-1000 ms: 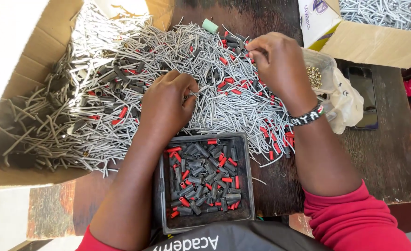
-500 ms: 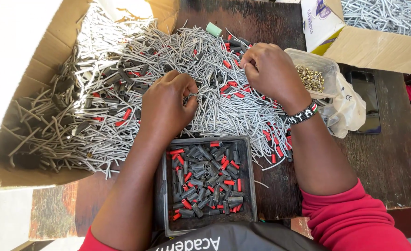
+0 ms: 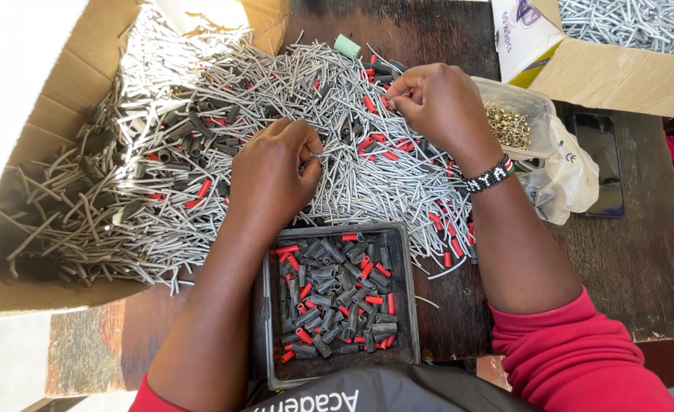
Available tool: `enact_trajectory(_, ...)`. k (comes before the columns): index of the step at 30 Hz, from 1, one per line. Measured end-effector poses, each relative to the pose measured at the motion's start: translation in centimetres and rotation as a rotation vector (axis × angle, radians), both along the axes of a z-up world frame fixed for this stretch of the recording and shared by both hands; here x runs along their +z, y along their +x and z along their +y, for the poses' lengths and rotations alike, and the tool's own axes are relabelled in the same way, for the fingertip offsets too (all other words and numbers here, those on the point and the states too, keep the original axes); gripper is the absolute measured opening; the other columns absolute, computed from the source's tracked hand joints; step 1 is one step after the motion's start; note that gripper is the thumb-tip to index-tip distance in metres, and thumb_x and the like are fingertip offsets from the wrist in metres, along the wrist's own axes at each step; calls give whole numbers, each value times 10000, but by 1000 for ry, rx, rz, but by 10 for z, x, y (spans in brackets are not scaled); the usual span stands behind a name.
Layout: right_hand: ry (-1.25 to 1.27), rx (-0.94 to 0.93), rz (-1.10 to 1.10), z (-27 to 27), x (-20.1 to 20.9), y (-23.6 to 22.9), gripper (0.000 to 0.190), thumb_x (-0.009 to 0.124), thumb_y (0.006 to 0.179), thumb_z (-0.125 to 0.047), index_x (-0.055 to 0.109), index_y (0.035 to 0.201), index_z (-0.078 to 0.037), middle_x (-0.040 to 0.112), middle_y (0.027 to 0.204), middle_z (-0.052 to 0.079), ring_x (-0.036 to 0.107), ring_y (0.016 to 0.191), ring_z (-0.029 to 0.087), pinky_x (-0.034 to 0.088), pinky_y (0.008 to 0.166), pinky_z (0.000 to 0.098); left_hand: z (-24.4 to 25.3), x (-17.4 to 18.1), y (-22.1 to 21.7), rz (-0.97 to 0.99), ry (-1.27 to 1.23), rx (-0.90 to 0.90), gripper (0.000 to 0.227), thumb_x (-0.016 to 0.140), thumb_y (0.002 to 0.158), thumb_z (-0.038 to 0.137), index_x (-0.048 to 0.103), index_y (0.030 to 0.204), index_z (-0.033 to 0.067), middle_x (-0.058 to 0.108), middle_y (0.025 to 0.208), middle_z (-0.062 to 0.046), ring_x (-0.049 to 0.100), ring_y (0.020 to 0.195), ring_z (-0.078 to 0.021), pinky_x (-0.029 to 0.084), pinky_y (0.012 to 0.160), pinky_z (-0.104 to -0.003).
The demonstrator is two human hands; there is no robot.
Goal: The person picks up a wire and a red plastic connector from a pile on a table. They insert the wire into the connector and then place the assembled piece into a black container. This process is repeated continuously throughout the video.
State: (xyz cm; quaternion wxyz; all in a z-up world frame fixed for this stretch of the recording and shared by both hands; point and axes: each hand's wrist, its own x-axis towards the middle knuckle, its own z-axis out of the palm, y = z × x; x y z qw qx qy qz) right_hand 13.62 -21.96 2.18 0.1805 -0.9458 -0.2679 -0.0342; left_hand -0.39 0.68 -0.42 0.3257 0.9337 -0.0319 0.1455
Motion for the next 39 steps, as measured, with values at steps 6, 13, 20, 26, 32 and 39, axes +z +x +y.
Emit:
enact_trajectory(6,-110,-17,-106,2,-12,10,142,751,861,-212,852,837,-309,796,881,-73,721,741,208,536,593,455,0,0,1,12,-14,0,129,635,781,123,640,886,198,638,848,18,636,776,-282,462,621,-461)
enact_trajectory(13,-199,-47,-37,8,-7,7,161,702,859,-176,814,784,-265,770,771,3,714,750,270,534,631,499,0,1,1,7,-19,-5,120,633,782,122,630,878,194,627,842,16,627,779,-277,456,621,-459)
enact_trajectory(20,169,-3,264,-1,36,-11,77,705,917,-150,756,869,-182,646,754,-75,462,600,33,382,571,244,2,0,0,-78,-22,-3,130,659,802,107,668,905,185,600,871,-21,617,803,-306,466,640,-453)
enact_trajectory(26,490,38,431,-36,62,-14,47,688,961,-49,682,962,-95,701,901,7,617,788,36,471,679,165,2,7,-1,-126,-57,-12,90,663,841,118,642,909,174,643,891,-22,621,798,-306,460,682,-449)
enact_trajectory(32,561,0,507,-72,67,-8,110,792,956,-80,696,992,-40,700,883,42,639,777,41,531,716,142,-1,10,-2,-150,-81,-30,83,649,847,106,615,902,158,666,859,-4,615,778,-278,453,694,-429)
enact_trajectory(39,363,-105,418,-95,73,-4,86,756,926,-29,701,978,-69,664,868,12,600,780,48,507,703,182,-1,15,-4,-193,-149,-58,95,662,869,73,647,932,142,652,820,13,556,658,-170,427,637,-371)
